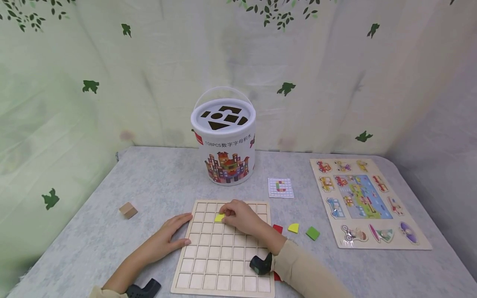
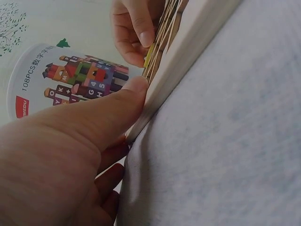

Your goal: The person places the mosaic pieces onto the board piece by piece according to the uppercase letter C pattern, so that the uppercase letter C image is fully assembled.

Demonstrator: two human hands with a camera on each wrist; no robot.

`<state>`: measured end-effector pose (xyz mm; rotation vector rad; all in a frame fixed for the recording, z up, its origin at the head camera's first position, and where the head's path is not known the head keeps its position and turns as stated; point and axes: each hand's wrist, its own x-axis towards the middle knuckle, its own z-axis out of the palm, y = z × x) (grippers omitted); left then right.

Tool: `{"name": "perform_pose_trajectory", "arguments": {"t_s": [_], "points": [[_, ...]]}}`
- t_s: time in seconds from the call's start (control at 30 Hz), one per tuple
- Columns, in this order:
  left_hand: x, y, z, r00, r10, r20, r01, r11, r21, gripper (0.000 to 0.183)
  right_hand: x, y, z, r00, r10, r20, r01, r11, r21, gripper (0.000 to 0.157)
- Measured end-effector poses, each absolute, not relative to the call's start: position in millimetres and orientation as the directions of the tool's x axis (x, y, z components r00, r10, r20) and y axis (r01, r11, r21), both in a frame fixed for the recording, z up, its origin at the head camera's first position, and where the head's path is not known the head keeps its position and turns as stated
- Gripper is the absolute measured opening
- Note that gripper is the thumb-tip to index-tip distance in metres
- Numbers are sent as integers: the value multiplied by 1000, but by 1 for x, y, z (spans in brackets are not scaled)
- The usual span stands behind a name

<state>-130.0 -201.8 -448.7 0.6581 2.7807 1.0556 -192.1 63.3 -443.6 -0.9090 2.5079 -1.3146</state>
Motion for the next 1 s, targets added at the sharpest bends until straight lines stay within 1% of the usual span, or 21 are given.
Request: {"name": "perform_pose_trajectory", "arguments": {"t_s": [0.13, 0.2, 0.37, 0.47, 0.57, 0.7, 0.8, 1.0], "points": [[-130, -202, -449, -904, 424, 58, 355, 667, 655, 69, -192, 64, -443, -796, -593, 123, -444, 433, -784, 16], [-130, -203, -449, -904, 423, 59, 354, 666, 656, 69, -192, 64, -441, -796, -597, 99, -427, 439, -790, 19], [-130, -204, -449, -905, 421, 58, 349, 659, 666, 69, -188, 70, -426, -803, -595, 32, -351, 428, -833, 35], [-130, -204, -449, -903, 425, 57, 351, 655, 670, 69, -184, 79, -411, -811, -583, 53, -347, 406, -845, 43], [-131, -205, -450, -901, 431, 58, 354, 649, 673, 69, -177, 93, -397, -836, -541, 92, -357, 409, -840, 48], [-132, -205, -451, -894, 443, 62, 363, 638, 679, 69, -165, 118, -389, -873, -470, 129, -358, 439, -824, 49], [-133, -205, -451, -892, 448, 63, 366, 632, 683, 69, -157, 137, -390, -894, -426, 136, -356, 491, -795, 48], [-133, -206, -451, -891, 450, 58, 364, 631, 685, 70, -145, 167, -408, -933, -355, 62, -266, 562, -783, 47]]}}
